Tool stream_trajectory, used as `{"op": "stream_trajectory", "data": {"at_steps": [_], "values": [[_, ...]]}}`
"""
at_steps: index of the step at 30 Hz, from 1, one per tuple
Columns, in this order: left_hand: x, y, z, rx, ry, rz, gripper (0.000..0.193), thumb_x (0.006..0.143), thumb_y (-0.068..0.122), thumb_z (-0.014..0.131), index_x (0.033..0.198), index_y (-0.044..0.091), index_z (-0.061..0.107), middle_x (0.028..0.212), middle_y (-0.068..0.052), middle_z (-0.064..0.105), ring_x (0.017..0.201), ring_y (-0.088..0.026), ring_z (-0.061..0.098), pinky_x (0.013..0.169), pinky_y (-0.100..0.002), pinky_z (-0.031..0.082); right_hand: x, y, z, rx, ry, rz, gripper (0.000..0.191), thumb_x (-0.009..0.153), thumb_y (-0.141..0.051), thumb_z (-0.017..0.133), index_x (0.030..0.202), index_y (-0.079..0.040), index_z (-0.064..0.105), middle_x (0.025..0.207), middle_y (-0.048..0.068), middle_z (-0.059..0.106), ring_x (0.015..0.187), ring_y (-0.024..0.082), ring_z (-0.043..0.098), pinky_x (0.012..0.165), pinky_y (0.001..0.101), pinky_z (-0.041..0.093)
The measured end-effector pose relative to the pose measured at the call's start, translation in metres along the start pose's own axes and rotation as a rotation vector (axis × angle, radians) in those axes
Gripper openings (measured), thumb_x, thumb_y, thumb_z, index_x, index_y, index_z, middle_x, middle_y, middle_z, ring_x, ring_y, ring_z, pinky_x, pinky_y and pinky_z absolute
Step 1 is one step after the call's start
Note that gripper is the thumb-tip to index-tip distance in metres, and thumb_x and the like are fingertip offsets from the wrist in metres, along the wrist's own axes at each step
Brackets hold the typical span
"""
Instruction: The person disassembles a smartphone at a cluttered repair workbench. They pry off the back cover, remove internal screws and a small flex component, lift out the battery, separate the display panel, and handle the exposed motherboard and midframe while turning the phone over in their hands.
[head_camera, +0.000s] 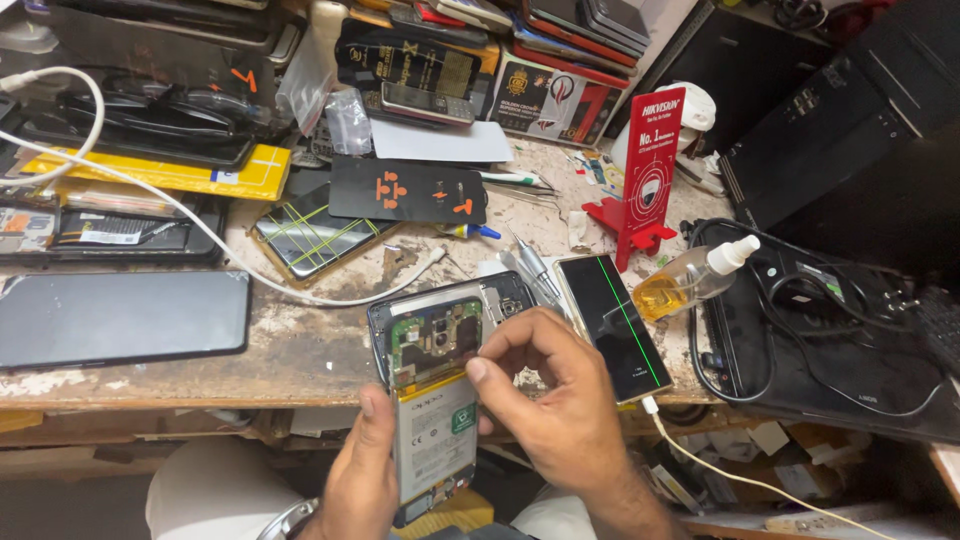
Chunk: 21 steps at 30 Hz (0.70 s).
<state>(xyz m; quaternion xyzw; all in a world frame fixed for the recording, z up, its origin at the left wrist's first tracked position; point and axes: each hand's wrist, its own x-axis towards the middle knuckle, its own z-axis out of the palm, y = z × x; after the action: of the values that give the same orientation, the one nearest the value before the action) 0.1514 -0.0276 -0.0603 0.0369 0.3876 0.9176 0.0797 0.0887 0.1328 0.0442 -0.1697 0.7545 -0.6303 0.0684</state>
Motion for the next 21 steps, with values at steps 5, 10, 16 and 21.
{"op": "stream_trajectory", "data": {"at_steps": [5, 10, 16, 21], "values": [[-0.001, 0.011, 0.002, -0.072, 0.044, -0.126, 0.094, 0.092, 0.071, 0.017, 0.144, 0.003, 0.055, 0.107, -0.023, 0.074, 0.085, -0.027, 0.074, 0.071, -0.04, 0.062, 0.002, 0.009, -0.005, 0.095, -0.043, 0.019, 0.011, 0.093, -0.002, 0.068, 0.102, 0.002, 0.063, 0.093, 0.007, 0.071, 0.087, 0.01, 0.069, 0.077, 0.0273, 0.062], [0.0, 0.023, 0.009, -0.241, 0.004, -0.2, 0.097, 0.091, 0.074, 0.012, 0.14, 0.004, 0.057, 0.1, -0.022, 0.074, 0.083, -0.027, 0.075, 0.068, -0.039, 0.063, 0.001, 0.013, -0.006, 0.079, -0.043, 0.057, 0.013, 0.093, -0.002, 0.067, 0.105, 0.002, 0.066, 0.092, 0.008, 0.072, 0.084, 0.013, 0.071, 0.074, 0.0282, 0.061], [0.003, 0.032, 0.016, -0.246, 0.041, -0.212, 0.095, 0.093, 0.074, 0.014, 0.136, 0.002, 0.058, 0.095, -0.025, 0.075, 0.082, -0.029, 0.077, 0.071, -0.039, 0.063, -0.003, 0.012, -0.005, 0.043, -0.027, 0.004, 0.018, 0.093, -0.002, 0.067, 0.11, 0.003, 0.066, 0.096, 0.007, 0.072, 0.092, 0.011, 0.07, 0.078, 0.0288, 0.064], [0.004, 0.038, 0.02, -0.295, -0.039, -0.219, 0.094, 0.093, 0.075, 0.013, 0.137, 0.005, 0.058, 0.098, -0.024, 0.075, 0.081, -0.028, 0.077, 0.068, -0.04, 0.064, -0.007, 0.018, -0.007, 0.065, -0.023, -0.029, 0.018, 0.095, -0.001, 0.065, 0.112, 0.003, 0.066, 0.099, 0.007, 0.07, 0.089, 0.012, 0.07, 0.08, 0.0286, 0.061]]}}
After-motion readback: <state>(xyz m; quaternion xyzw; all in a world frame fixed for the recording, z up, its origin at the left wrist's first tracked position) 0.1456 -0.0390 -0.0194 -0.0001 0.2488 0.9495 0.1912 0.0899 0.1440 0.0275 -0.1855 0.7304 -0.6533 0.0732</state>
